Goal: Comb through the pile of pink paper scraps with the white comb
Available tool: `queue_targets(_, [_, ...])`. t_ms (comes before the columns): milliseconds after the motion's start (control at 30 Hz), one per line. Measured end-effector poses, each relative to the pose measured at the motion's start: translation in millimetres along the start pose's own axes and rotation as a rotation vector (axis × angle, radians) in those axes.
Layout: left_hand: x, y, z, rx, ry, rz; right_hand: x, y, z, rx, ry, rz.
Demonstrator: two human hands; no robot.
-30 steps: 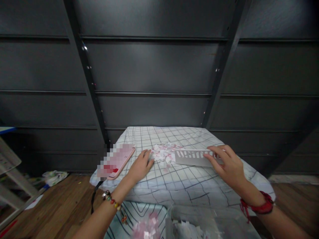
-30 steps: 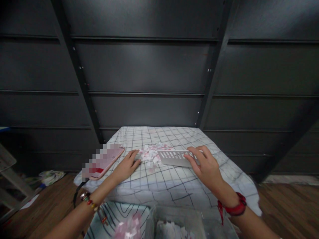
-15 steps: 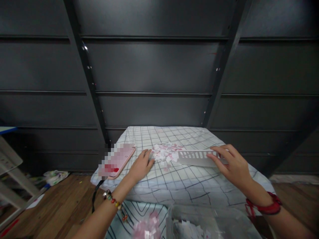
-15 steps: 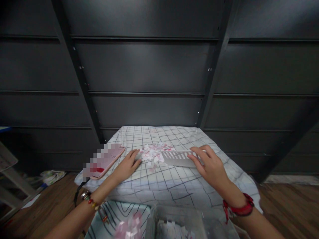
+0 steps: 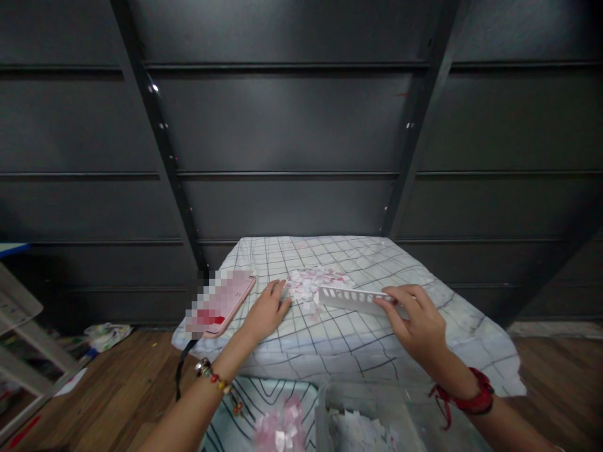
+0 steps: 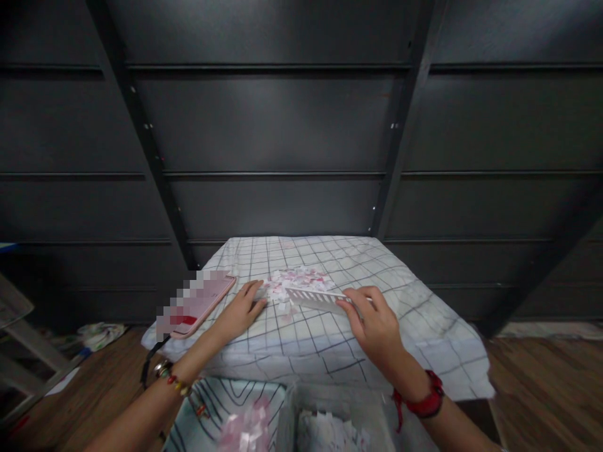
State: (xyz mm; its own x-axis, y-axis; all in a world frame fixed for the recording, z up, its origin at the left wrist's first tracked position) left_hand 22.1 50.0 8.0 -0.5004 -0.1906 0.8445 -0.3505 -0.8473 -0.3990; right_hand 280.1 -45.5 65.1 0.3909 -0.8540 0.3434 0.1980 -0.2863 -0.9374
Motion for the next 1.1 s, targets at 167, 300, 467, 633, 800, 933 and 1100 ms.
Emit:
queue_targets(167, [0,0,0,-0.014,-0.002,0.005,-1,17,-9,-0.07,-0.055,0.009])
queue_targets(300, [0,0,0,-0.022,0.003,0.003,0,19,-15,-0.089,-0.118,-0.031])
queue_targets(467, [-1,-1,-1,-0.021,0.009,0.003,6,12,-27,-0.128,-0.165,-0.064])
queue_targets(633, [-1,-2,-2,-0.007,0.022,0.006,16,10,-49,-0.105,-0.288,-0.13])
queue_targets(800, [0,-1,-2,-0.009,0.039,0.022,27,11,-68,-0.042,-0.373,-0.145])
queue_targets(933, [-1,-2,-2,-0.004,0.023,0.009,31,5,-60,-0.023,-0.287,-0.091])
queue_targets(1100, [-2,-2,-2,-0.01,-0.016,0.003,23,-3,-2,-0.137,-0.073,-0.005])
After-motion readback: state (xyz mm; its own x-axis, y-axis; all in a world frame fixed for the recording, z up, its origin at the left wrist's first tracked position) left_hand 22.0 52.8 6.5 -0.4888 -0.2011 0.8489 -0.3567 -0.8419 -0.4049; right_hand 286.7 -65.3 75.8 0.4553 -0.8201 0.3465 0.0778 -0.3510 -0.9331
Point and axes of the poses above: each hand's wrist, its own y-axis away from the middle knuckle, its own x-axis out of the back of the hand, z = x × y, the point moved 3 cm from there along -y, towards the middle knuckle, and after that the axes turned 1 degree about -y, right-handed, at the moved point
